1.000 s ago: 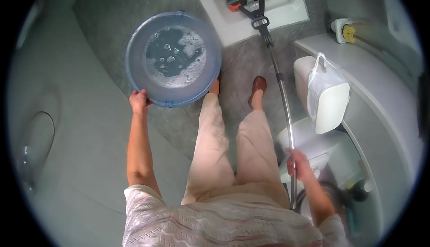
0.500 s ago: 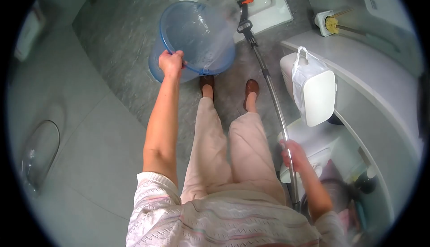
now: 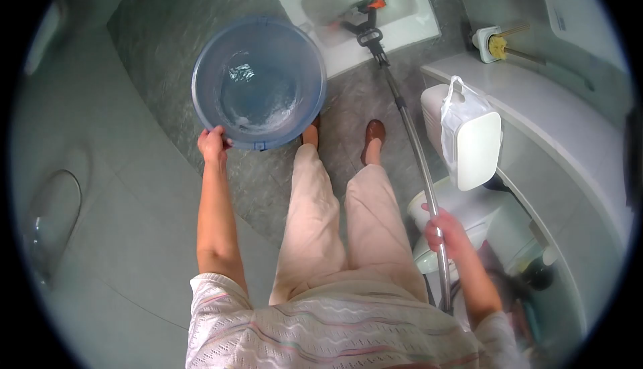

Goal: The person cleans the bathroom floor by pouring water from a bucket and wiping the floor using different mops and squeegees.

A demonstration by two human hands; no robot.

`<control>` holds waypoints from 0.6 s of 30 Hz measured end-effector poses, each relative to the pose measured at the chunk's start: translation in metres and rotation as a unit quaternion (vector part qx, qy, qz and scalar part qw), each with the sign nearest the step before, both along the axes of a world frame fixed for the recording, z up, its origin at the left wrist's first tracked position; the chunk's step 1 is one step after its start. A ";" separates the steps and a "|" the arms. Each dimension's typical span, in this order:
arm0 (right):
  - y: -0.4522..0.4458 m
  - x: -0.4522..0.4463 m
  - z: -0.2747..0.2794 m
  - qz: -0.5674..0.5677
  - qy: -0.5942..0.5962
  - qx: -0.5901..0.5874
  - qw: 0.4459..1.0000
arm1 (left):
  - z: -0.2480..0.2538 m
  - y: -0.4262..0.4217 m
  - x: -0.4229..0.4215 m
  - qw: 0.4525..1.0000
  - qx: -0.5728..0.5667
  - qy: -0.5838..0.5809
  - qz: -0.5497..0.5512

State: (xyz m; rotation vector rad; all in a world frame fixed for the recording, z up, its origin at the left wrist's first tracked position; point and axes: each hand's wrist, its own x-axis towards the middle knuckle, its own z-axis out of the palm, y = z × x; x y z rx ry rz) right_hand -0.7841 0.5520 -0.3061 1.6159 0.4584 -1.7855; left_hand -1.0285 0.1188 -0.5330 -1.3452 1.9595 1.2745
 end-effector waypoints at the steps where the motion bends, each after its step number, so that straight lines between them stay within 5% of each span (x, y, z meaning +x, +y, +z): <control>1: -0.005 -0.005 -0.001 0.007 -0.004 0.011 1.000 | -0.008 -0.018 0.007 1.000 -0.001 -0.011 0.008; 15: -0.045 -0.041 -0.033 0.018 0.004 0.056 0.998 | -0.141 -0.185 0.132 0.988 0.014 -0.138 0.063; 18: -0.033 -0.027 -0.018 0.002 -0.015 0.084 0.996 | -0.119 -0.176 0.123 0.983 -0.013 -0.177 0.049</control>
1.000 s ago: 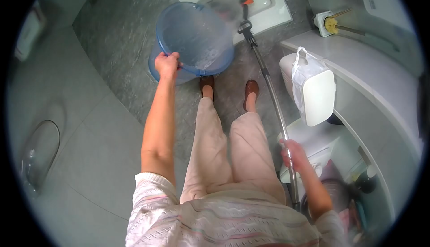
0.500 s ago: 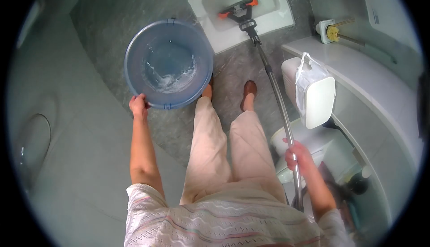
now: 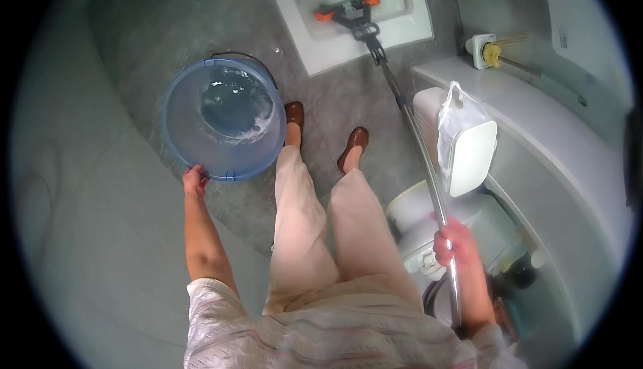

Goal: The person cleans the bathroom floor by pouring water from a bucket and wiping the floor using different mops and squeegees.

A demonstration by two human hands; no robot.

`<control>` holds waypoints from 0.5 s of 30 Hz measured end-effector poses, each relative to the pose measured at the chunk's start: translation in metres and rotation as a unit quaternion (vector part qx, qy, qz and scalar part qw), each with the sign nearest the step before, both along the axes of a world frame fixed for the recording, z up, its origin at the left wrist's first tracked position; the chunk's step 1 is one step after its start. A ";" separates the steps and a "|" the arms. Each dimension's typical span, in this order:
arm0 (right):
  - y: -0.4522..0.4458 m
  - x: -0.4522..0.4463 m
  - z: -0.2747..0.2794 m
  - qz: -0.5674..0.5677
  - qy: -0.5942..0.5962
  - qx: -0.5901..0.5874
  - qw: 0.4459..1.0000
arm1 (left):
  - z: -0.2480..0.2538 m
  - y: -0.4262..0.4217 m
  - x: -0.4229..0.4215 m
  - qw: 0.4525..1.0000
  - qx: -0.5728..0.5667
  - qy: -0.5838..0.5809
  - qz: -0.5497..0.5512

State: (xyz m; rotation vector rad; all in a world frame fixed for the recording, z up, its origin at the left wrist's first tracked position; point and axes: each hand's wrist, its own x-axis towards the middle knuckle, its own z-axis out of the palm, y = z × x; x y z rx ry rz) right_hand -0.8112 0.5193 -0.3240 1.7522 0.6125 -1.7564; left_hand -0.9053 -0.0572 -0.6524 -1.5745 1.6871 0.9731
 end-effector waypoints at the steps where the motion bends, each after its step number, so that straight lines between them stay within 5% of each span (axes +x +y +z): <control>1: 0.005 0.003 0.005 0.020 0.008 0.001 1.000 | 0.018 0.012 -0.005 0.999 -0.022 -0.025 -0.011; 4: 0.019 0.001 0.008 0.058 0.022 0.005 0.998 | 0.031 0.041 0.026 0.976 -0.113 0.070 -0.173; 6: 0.019 -0.024 -0.005 0.050 0.015 0.011 0.999 | 0.082 0.126 0.000 0.991 0.090 0.074 -0.070; 11: 0.030 0.031 0.032 0.029 0.012 -0.025 0.999 | 0.150 0.283 -0.005 0.919 0.313 0.068 -0.231; 15: 0.045 0.022 0.011 0.043 0.023 -0.011 0.999 | 0.168 0.331 -0.021 0.913 0.319 0.026 -0.253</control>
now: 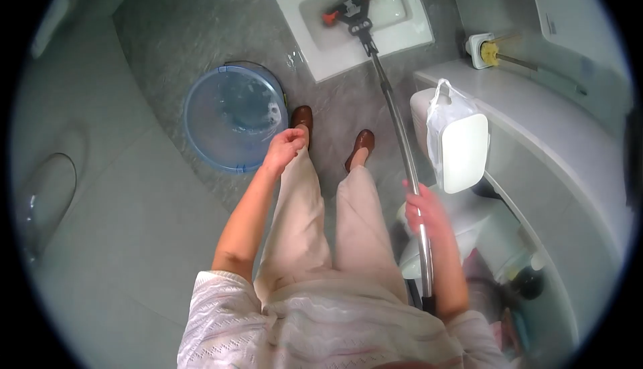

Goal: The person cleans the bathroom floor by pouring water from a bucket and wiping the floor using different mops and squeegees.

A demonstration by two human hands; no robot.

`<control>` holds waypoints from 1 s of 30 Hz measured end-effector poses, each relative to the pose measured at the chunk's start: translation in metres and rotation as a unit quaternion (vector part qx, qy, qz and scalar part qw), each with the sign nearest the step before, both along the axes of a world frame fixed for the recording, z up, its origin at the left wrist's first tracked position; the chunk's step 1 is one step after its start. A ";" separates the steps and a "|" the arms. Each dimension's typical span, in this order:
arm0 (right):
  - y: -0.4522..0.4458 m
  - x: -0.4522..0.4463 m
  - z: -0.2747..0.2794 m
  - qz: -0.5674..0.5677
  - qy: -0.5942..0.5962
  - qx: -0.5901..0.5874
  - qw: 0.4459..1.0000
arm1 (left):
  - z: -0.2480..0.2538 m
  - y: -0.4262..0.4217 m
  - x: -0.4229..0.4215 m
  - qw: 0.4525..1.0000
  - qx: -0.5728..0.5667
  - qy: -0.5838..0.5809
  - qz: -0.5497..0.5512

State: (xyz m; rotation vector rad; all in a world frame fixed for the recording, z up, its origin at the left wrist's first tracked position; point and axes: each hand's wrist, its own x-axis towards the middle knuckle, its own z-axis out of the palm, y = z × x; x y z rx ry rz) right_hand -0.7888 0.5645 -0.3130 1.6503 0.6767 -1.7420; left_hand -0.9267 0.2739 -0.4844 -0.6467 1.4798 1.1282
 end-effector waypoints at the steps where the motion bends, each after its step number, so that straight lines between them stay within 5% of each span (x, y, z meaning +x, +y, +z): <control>1: 0.001 -0.004 -0.002 0.006 0.012 0.008 1.000 | -0.002 0.006 -0.001 1.000 0.000 0.005 -0.015; 4: 0.009 0.021 0.031 -0.013 -0.009 -0.020 1.000 | 0.001 0.016 -0.008 0.999 0.019 0.003 -0.027; 8: 0.016 0.018 -0.004 0.015 0.045 0.006 0.999 | -0.006 0.033 -0.018 0.997 -0.001 0.023 -0.069; 20: 0.042 0.030 0.030 0.069 0.075 0.024 0.995 | -0.030 0.118 -0.011 0.982 0.057 0.029 -0.175; 30: 0.058 0.085 0.152 0.168 0.018 0.017 0.985 | -0.083 0.294 -0.071 0.828 -0.039 0.405 -0.386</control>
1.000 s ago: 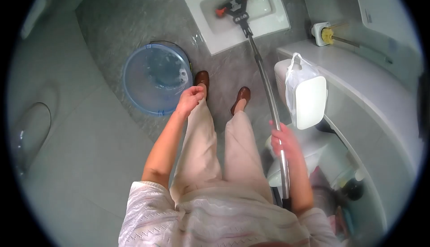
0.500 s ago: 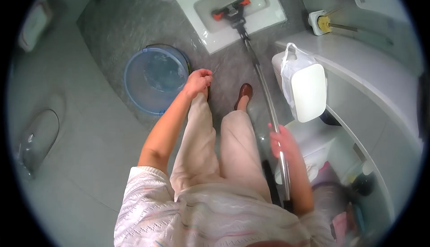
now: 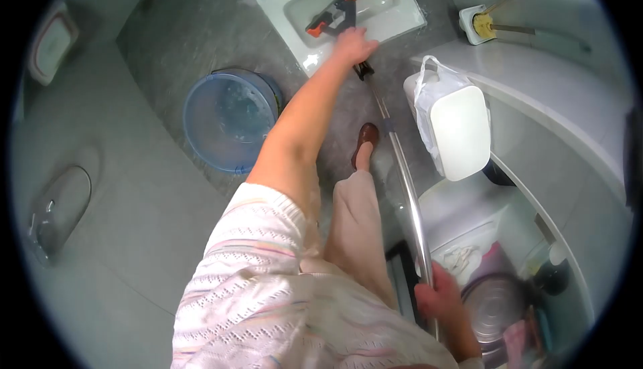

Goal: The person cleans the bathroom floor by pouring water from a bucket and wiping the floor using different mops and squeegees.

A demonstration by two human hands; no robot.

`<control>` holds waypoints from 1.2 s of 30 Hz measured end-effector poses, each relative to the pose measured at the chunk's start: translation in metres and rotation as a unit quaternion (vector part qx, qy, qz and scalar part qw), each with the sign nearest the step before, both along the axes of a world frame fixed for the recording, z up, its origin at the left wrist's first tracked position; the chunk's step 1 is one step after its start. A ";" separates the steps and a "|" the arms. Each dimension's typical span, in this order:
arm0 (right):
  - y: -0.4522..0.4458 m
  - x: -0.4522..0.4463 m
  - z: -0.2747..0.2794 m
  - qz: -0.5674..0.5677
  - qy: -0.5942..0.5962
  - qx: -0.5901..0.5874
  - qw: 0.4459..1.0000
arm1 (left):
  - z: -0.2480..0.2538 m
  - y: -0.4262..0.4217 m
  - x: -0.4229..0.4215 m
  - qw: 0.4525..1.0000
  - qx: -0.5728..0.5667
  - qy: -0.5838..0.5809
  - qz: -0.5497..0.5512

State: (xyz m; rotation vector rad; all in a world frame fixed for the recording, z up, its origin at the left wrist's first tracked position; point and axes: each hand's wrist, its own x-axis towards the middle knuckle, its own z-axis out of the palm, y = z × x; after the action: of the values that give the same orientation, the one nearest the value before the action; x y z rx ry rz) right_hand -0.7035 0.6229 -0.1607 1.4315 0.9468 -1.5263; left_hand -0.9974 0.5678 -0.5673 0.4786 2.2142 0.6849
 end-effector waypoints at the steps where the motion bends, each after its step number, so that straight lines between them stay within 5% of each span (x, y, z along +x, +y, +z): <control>1: 0.003 0.004 0.007 0.006 0.004 0.001 1.000 | -0.004 0.012 -0.001 0.999 -0.033 0.008 -0.026; 3: 0.014 0.010 0.015 0.078 0.015 -0.003 0.997 | -0.019 0.027 -0.007 0.996 -0.082 0.028 -0.030; 8: 0.035 0.017 0.040 -0.035 -0.031 -0.019 0.999 | -0.045 0.019 -0.030 0.989 -0.079 -0.055 0.109; 12: 0.051 0.043 0.035 -0.038 -0.007 -0.050 0.998 | 0.006 0.022 -0.045 0.985 -0.120 0.017 0.122; 15: 0.049 0.054 0.001 -0.188 0.061 -0.093 0.976 | 0.060 0.022 -0.049 0.985 -0.094 0.083 0.116; 17: 0.043 0.027 -0.027 -0.101 0.028 -0.048 0.993 | 0.068 0.018 -0.023 0.984 -0.086 0.120 0.099; 21: 0.018 0.015 -0.056 -0.126 0.044 -0.041 0.990 | 0.110 0.016 0.060 0.983 -0.099 0.085 0.127; 22: 0.013 0.009 -0.061 -0.127 0.052 -0.045 0.990 | 0.120 0.014 0.082 0.978 -0.040 0.187 0.078; 23: 0.009 0.004 -0.061 -0.127 0.060 -0.050 0.989 | 0.117 0.002 0.084 0.987 -0.047 0.118 0.099; 27: -0.003 0.001 -0.033 -0.160 0.011 -0.054 0.986 | 0.123 -0.016 0.067 0.990 -0.059 0.060 0.109; 30: -0.016 0.017 -0.004 -0.096 0.013 -0.041 0.994 | 0.114 -0.045 0.045 0.980 -0.045 0.152 0.124; 32: -0.020 0.020 0.030 -0.058 -0.035 -0.023 0.997 | 0.098 -0.071 -0.002 0.979 -0.032 -0.123 0.158; 36: -0.034 0.024 0.055 -0.093 -0.037 -0.033 0.994 | 0.132 -0.074 -0.002 0.995 -0.063 -0.030 0.076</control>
State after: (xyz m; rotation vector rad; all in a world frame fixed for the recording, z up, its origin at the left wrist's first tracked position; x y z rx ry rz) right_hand -0.6793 0.5886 -0.1059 1.5515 0.7286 -1.6120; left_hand -0.9996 0.4936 -0.4353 0.2259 2.2373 0.6252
